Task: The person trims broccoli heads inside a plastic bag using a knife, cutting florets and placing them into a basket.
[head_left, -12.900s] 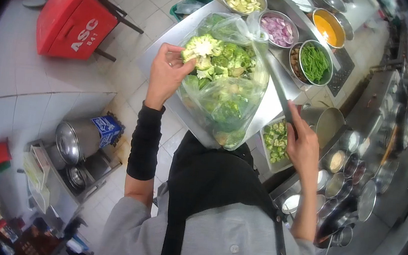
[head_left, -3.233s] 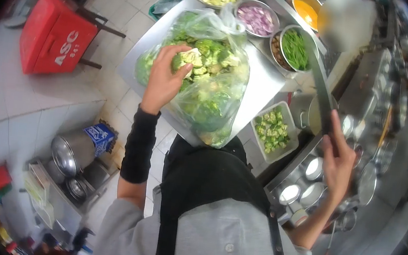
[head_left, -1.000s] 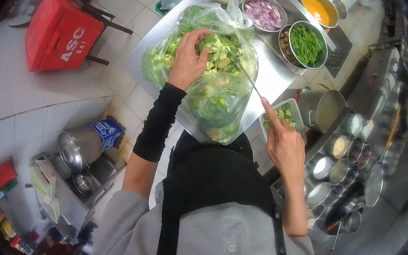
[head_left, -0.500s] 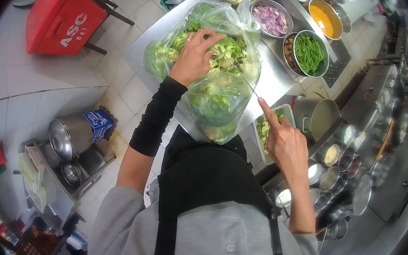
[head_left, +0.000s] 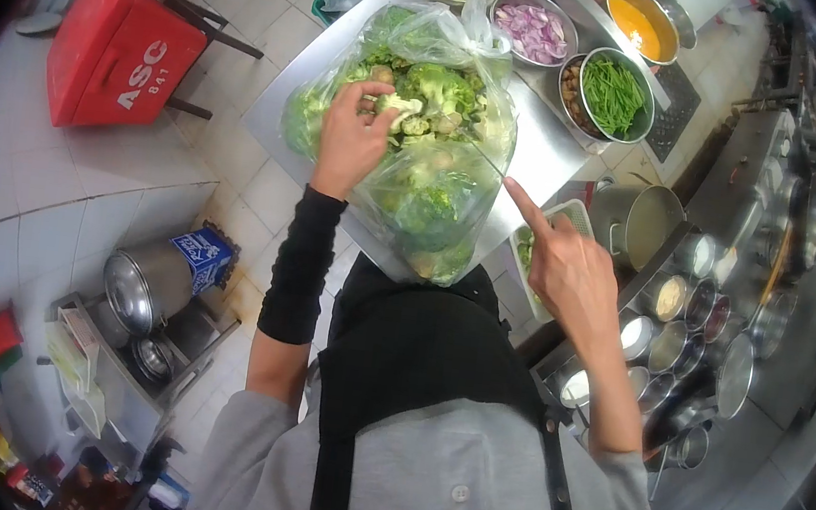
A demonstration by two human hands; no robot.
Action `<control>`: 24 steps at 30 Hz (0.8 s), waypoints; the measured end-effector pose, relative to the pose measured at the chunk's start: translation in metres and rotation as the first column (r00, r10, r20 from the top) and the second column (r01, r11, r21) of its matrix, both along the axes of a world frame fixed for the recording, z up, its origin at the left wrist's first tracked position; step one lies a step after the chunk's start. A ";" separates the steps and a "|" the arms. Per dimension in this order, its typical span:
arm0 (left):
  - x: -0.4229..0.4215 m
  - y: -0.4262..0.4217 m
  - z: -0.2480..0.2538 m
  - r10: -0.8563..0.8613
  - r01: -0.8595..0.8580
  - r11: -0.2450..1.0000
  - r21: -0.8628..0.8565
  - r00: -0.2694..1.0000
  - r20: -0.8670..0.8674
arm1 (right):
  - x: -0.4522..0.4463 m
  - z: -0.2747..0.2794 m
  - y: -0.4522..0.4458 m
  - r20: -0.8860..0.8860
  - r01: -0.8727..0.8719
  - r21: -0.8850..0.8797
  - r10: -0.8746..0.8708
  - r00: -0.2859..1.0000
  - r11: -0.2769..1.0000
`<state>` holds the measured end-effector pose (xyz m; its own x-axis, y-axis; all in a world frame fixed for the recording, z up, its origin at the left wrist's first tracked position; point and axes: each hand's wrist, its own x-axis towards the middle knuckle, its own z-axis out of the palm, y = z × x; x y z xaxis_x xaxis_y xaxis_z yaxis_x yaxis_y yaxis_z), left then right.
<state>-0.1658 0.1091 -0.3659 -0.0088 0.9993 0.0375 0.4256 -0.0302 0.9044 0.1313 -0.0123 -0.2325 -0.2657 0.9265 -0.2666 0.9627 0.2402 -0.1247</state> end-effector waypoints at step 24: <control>-0.005 -0.055 0.057 -0.060 0.070 0.998 -0.006 0.894 0.443 | -0.024 -0.047 -0.019 -0.240 0.118 0.079 -0.096 0.966 0.990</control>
